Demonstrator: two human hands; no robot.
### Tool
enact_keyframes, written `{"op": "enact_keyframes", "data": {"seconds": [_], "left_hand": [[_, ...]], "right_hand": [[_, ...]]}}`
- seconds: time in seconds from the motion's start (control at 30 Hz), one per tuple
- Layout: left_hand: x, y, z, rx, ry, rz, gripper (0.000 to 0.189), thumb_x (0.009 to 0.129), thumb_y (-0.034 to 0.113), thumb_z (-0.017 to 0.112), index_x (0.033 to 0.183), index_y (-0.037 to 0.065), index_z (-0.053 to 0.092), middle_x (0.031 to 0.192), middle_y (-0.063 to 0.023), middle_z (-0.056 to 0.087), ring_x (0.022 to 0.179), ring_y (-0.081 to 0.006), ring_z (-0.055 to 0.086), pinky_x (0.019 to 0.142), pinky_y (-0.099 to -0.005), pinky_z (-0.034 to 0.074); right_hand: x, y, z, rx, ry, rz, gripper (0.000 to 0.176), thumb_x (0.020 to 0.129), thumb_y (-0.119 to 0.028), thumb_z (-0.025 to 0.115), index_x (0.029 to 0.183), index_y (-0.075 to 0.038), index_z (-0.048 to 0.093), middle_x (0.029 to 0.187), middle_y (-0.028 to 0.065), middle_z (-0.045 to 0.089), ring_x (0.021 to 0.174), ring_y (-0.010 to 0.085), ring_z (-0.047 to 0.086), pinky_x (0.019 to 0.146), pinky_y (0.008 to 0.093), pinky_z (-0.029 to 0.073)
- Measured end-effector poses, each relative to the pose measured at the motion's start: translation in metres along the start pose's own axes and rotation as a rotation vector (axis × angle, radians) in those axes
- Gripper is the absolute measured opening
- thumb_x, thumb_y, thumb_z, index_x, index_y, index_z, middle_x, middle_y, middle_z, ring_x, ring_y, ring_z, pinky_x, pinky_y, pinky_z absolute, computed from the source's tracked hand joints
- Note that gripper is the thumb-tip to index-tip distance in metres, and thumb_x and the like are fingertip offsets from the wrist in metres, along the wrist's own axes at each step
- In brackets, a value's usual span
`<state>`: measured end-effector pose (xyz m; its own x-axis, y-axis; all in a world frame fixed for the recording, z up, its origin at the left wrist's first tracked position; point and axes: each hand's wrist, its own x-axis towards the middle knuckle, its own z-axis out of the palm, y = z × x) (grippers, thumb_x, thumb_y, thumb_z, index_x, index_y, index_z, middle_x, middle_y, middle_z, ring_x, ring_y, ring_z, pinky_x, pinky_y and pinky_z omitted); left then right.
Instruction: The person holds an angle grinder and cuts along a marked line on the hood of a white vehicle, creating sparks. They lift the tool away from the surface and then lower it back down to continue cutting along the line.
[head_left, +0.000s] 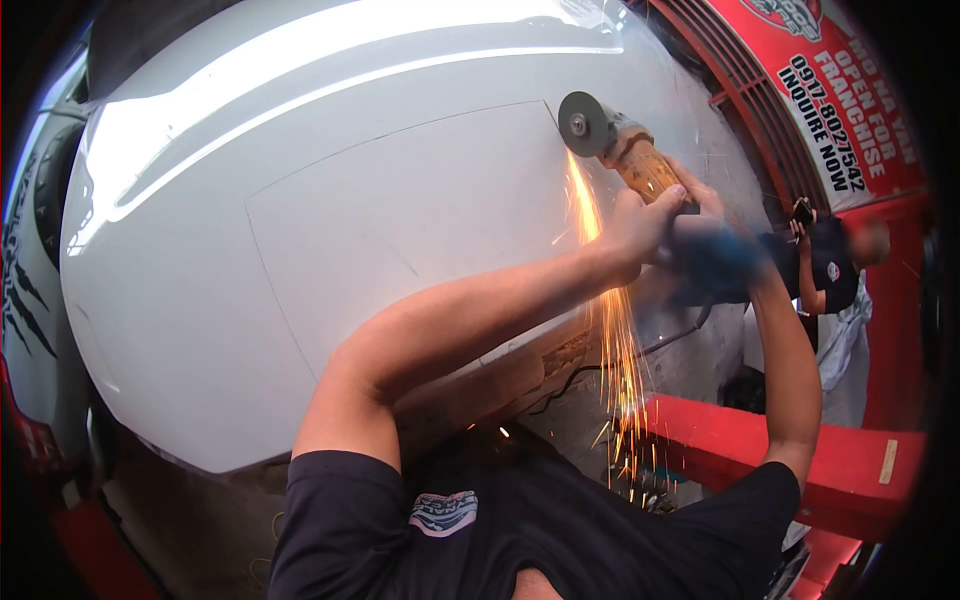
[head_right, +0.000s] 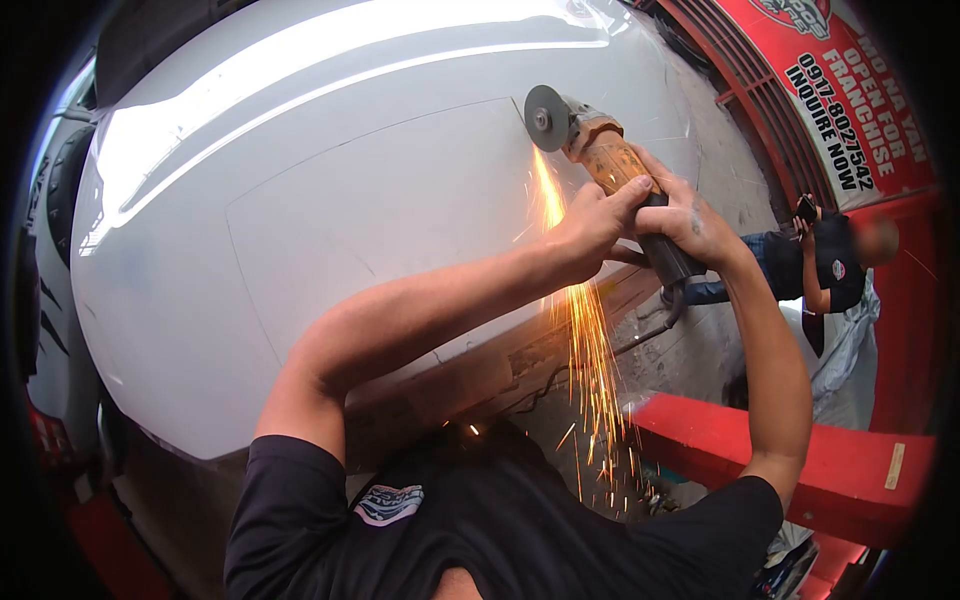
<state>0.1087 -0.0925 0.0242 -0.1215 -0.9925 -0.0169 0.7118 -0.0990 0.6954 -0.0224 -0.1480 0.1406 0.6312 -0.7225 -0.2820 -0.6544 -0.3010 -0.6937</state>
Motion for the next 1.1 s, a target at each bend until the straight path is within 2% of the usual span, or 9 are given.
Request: {"op": "enact_keyframes", "data": {"seconds": [0.17,0.27,0.37,0.43,0.57,0.6,0.83,1.0,1.1], "left_hand": [[0.010,0.002,-0.006,-0.007,0.020,-0.010,0.054,0.114,0.042,0.061,0.135,-0.008,0.058,0.125,-0.0227,0.072,0.109,-0.0343,0.078,0.086,-0.0573,0.071],[0.007,0.003,-0.005,-0.007,0.066,-0.010,0.053,0.114,0.041,0.061,0.134,-0.008,0.059,0.124,-0.0222,0.073,0.108,-0.0342,0.079,0.086,-0.0573,0.071],[0.002,-0.002,-0.001,-0.022,0.029,0.019,0.053,0.114,0.042,0.061,0.133,-0.008,0.060,0.122,-0.0219,0.073,0.107,-0.0341,0.079,0.084,-0.0565,0.071],[0.004,-0.014,0.001,-0.026,0.028,-0.011,0.054,0.114,0.042,0.062,0.135,-0.007,0.059,0.122,-0.0216,0.073,0.106,-0.0337,0.079,0.082,-0.0557,0.072],[-0.009,-0.023,0.010,-0.061,-0.033,0.013,0.054,0.115,0.039,0.061,0.140,-0.007,0.056,0.124,-0.0207,0.072,0.102,-0.0306,0.080,0.079,-0.0499,0.073],[-0.011,-0.025,0.011,-0.054,-0.040,-0.015,0.052,0.115,0.038,0.061,0.140,-0.007,0.055,0.125,-0.0202,0.071,0.099,-0.0297,0.080,0.077,-0.0468,0.074],[-0.030,-0.036,0.022,-0.099,-0.044,-0.020,0.052,0.115,0.038,0.062,0.139,-0.008,0.055,0.122,-0.0191,0.071,0.096,-0.0292,0.081,0.074,-0.0444,0.074],[-0.033,-0.045,0.022,-0.068,-0.057,-0.080,0.054,0.114,0.040,0.063,0.140,-0.007,0.054,0.122,-0.0184,0.071,0.095,-0.0270,0.080,0.074,-0.0422,0.072],[-0.036,-0.048,0.023,-0.031,-0.049,-0.044,0.054,0.114,0.041,0.063,0.140,-0.006,0.054,0.123,-0.0179,0.071,0.099,-0.0265,0.080,0.077,-0.0444,0.073]], "right_hand": [[0.009,-0.002,-0.003,0.001,-0.014,0.006,0.110,0.074,-0.025,0.069,0.174,0.003,0.030,0.131,0.0224,0.066,0.113,0.0253,0.064,0.100,0.0314,0.053],[0.015,0.014,-0.004,-0.055,0.047,-0.093,0.110,0.074,-0.025,0.069,0.174,0.003,0.031,0.130,0.0226,0.066,0.113,0.0260,0.065,0.100,0.0314,0.053],[0.010,0.013,-0.005,-0.075,0.023,-0.075,0.111,0.074,-0.026,0.070,0.173,0.004,0.031,0.132,0.0231,0.066,0.116,0.0272,0.065,0.103,0.0326,0.052],[-0.006,0.001,0.000,-0.026,0.009,0.026,0.112,0.074,-0.027,0.071,0.173,0.004,0.031,0.133,0.0237,0.066,0.120,0.0277,0.065,0.107,0.0336,0.050],[-0.019,0.023,0.000,-0.023,0.032,-0.035,0.113,0.073,-0.026,0.073,0.173,0.005,0.031,0.133,0.0244,0.067,0.122,0.0279,0.064,0.111,0.0340,0.048],[-0.022,0.026,0.000,-0.045,0.035,-0.042,0.112,0.074,-0.026,0.073,0.173,0.004,0.031,0.133,0.0236,0.067,0.121,0.0268,0.065,0.110,0.0341,0.049],[-0.044,0.029,0.005,-0.008,-0.005,-0.004,0.112,0.075,-0.020,0.073,0.175,0.003,0.028,0.125,0.0173,0.069,0.108,0.0215,0.067,0.099,0.0316,0.054],[-0.055,0.031,0.011,0.001,0.003,0.013,0.114,0.072,-0.020,0.072,0.175,0.002,0.028,0.123,0.0173,0.069,0.108,0.0221,0.066,0.099,0.0311,0.054],[-0.057,0.039,0.010,-0.016,0.006,0.011,0.115,0.071,-0.019,0.071,0.175,0.001,0.028,0.122,0.0174,0.068,0.107,0.0220,0.066,0.098,0.0312,0.054]]}}
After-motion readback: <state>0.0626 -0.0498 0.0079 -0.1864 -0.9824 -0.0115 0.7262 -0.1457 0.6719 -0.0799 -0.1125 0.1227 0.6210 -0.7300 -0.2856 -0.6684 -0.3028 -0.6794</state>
